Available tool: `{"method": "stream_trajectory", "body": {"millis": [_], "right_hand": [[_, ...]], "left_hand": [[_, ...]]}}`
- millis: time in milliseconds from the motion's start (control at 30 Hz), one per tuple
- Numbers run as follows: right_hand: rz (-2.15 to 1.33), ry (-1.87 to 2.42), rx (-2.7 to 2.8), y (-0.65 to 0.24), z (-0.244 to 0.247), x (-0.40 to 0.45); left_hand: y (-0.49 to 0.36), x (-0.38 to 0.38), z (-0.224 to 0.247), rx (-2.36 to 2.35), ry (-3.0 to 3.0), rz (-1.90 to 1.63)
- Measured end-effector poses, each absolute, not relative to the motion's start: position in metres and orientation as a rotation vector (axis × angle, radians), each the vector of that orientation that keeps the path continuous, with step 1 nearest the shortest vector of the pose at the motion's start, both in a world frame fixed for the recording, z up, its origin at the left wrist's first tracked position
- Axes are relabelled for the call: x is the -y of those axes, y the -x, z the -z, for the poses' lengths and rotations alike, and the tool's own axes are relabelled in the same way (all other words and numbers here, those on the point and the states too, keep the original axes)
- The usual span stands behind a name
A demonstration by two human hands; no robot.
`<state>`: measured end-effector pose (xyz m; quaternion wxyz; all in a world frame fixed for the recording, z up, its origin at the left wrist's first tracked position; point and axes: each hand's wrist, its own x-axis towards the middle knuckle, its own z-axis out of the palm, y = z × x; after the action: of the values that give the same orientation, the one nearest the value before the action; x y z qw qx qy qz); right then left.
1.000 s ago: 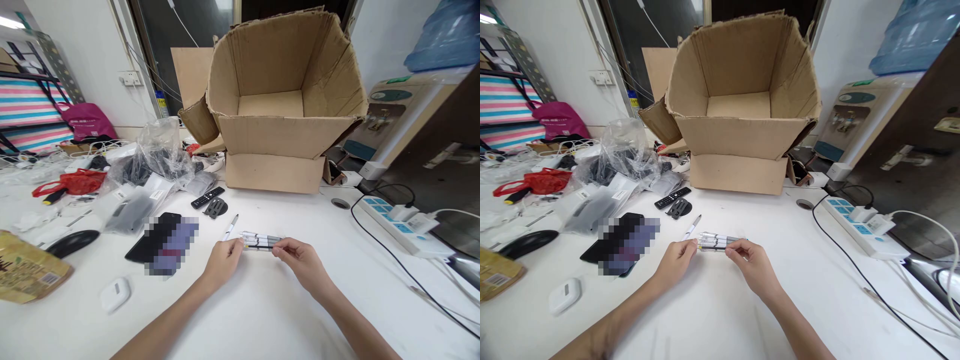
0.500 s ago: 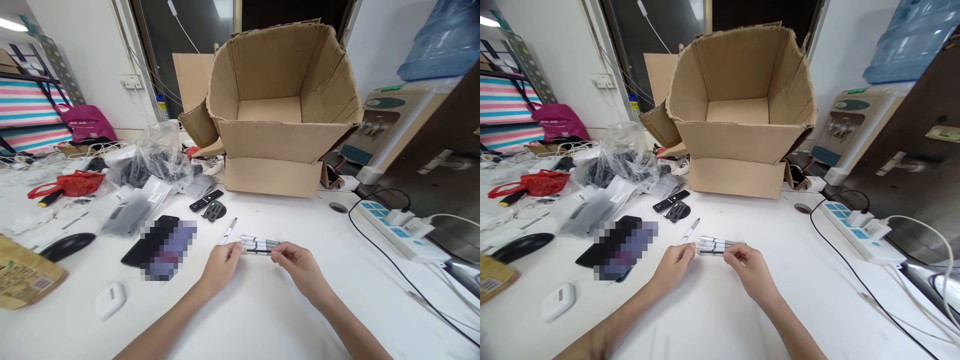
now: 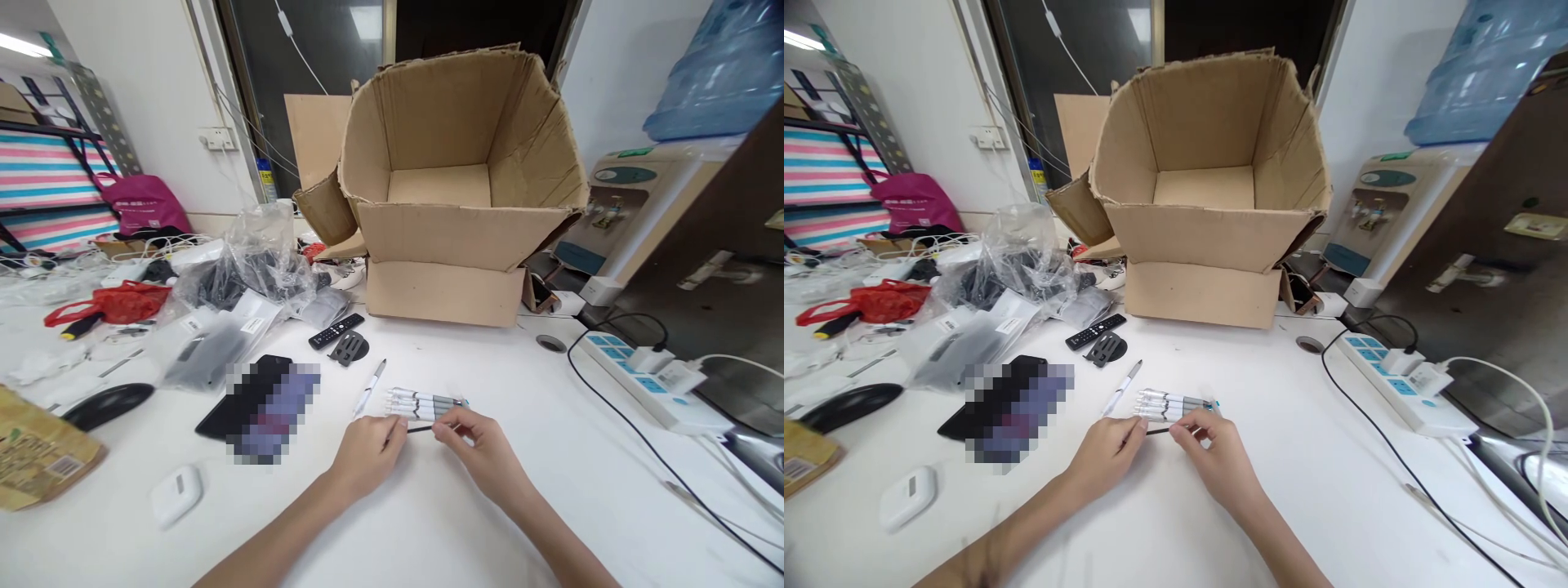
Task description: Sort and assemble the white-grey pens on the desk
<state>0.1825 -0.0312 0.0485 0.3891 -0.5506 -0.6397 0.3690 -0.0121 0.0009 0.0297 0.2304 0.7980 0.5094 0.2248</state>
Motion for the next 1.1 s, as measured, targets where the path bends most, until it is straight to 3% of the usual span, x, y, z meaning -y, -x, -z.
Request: {"method": "stream_trajectory", "body": {"millis": [400,667,1100], "right_hand": [[-0.966,1.301,1.717,-0.188,-0.042,0.026],[-0.495,1.916,1.694,-0.245,-0.025,0.004],[-0.295,2.094,1.708,-0.247,-0.02,0.003]], "left_hand": [[0.013,-0.004,-0.021,-1.447,-2.089,-0.721],[0.013,-0.007,-0.022,-1.482,-2.032,-0.797],[0.011,-0.004,-0.026,-1.452,-2.046,-0.782]]}}
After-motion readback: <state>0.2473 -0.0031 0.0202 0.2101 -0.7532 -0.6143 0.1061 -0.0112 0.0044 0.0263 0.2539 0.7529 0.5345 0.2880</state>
